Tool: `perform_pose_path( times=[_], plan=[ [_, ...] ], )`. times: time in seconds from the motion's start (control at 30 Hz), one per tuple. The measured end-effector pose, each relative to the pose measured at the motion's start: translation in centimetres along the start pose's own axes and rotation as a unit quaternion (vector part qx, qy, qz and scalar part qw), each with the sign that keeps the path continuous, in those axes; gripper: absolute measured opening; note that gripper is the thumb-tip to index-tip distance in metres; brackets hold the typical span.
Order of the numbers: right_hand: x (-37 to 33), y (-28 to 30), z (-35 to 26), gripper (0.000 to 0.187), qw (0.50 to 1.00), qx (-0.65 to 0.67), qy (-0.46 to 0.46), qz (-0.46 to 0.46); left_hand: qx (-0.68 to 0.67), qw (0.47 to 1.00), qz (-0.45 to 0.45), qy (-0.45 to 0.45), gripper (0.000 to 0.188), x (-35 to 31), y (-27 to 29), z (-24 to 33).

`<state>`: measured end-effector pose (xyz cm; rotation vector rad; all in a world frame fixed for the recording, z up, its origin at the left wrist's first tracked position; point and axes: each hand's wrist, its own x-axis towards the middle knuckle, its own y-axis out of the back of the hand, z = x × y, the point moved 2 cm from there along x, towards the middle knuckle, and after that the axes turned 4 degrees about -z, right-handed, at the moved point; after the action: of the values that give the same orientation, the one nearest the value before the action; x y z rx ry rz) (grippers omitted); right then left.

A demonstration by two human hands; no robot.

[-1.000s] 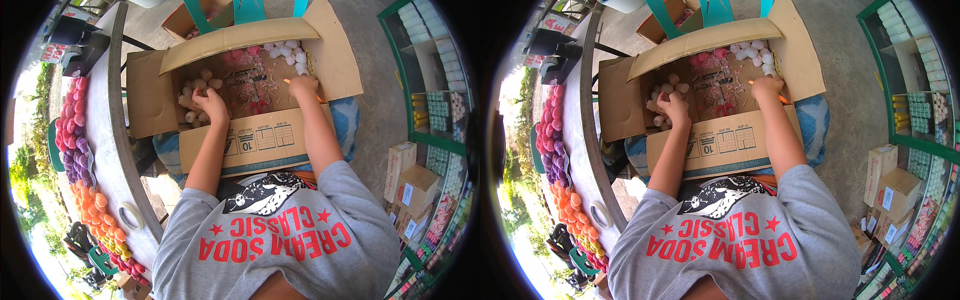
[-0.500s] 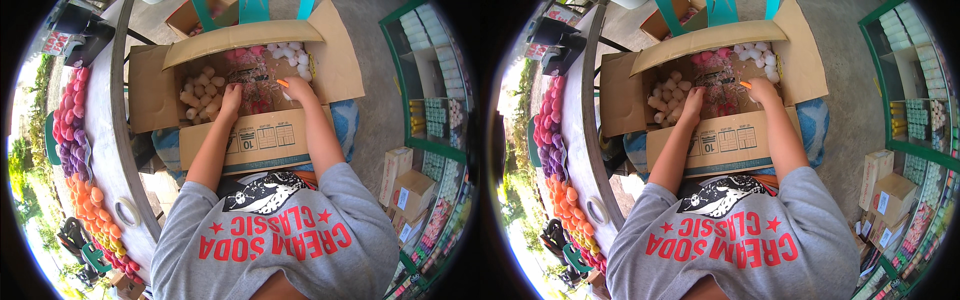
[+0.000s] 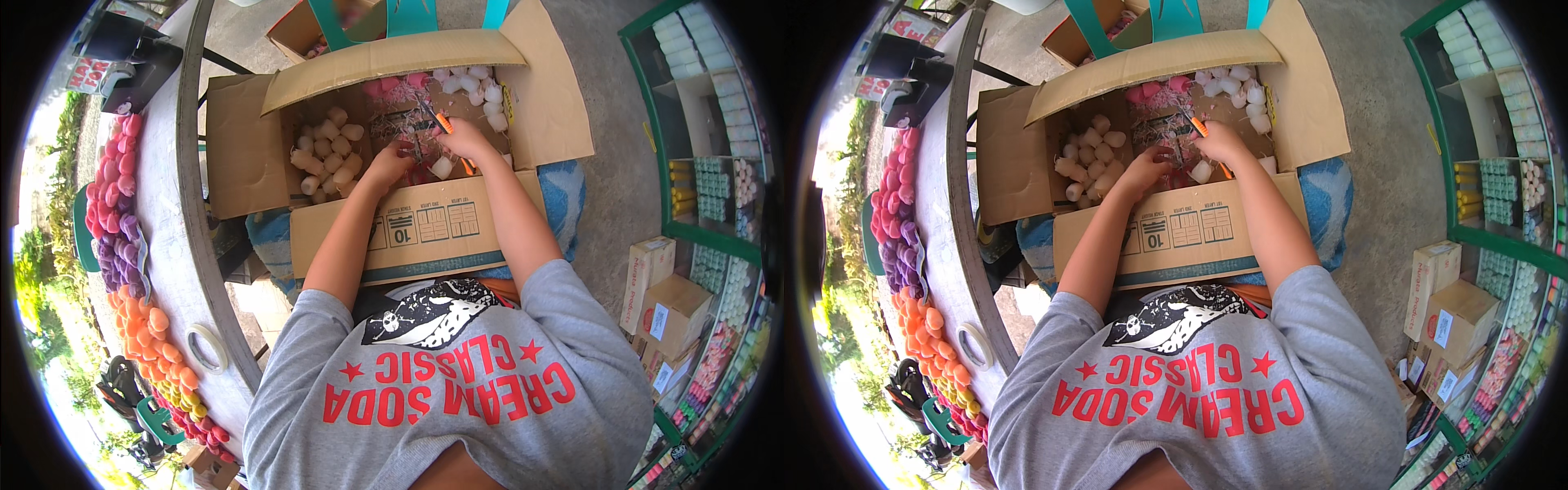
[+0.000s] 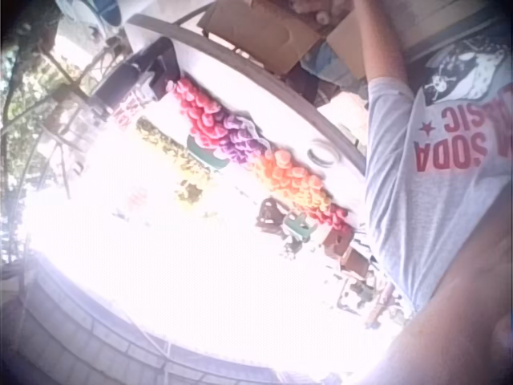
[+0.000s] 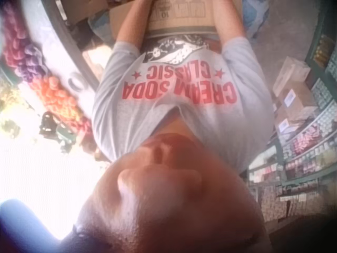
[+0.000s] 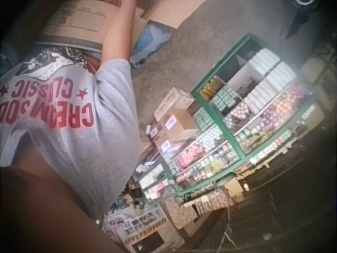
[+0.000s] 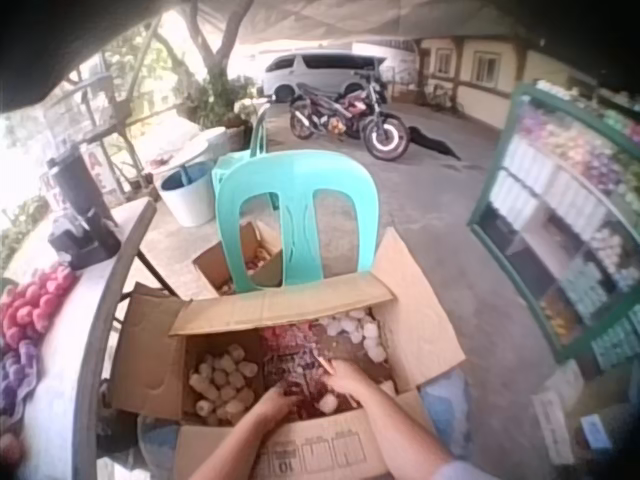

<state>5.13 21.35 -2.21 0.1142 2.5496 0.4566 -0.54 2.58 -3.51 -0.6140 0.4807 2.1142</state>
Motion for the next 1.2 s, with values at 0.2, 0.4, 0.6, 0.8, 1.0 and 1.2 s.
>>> perform_pose_path(
  times=[0.2,0.4,0.6,0.8,1.0,1.2],
  plan=[
    [1.4,1.1,1.6,0.022,0.988,-0.043,0.026,0.143,0.249,0.947,-0.035,-0.197,0.047,0.5,-2.7,2.4],
    [0.5,2.0,0.2,0.031,0.979,-0.102,-0.001,0.174,0.392,0.91,-0.022,-0.137,0.048,2.5,-6.0,3.6],
    [1.8,2.3,1.7,0.038,0.974,0.032,0.042,0.219,0.206,0.976,-0.055,-0.049,0.047,0.2,-4.5,6.1],
    [-1.5,1.9,-2.7,0.041,0.951,0.305,0.046,0.034,-0.276,0.953,-0.005,-0.122,0.041,-0.8,-0.6,4.0],
    [-1.7,0.0,-2.8,0.038,0.972,0.113,0.201,0.046,-0.48,0.873,-0.038,-0.078,0.034,-2.5,0.2,4.7],
    [-4.4,-2.2,-5.9,0.037,0.952,-0.217,0.212,0.036,-0.523,0.851,0.016,-0.044,0.027,-1.8,-0.1,3.1]
  ],
)
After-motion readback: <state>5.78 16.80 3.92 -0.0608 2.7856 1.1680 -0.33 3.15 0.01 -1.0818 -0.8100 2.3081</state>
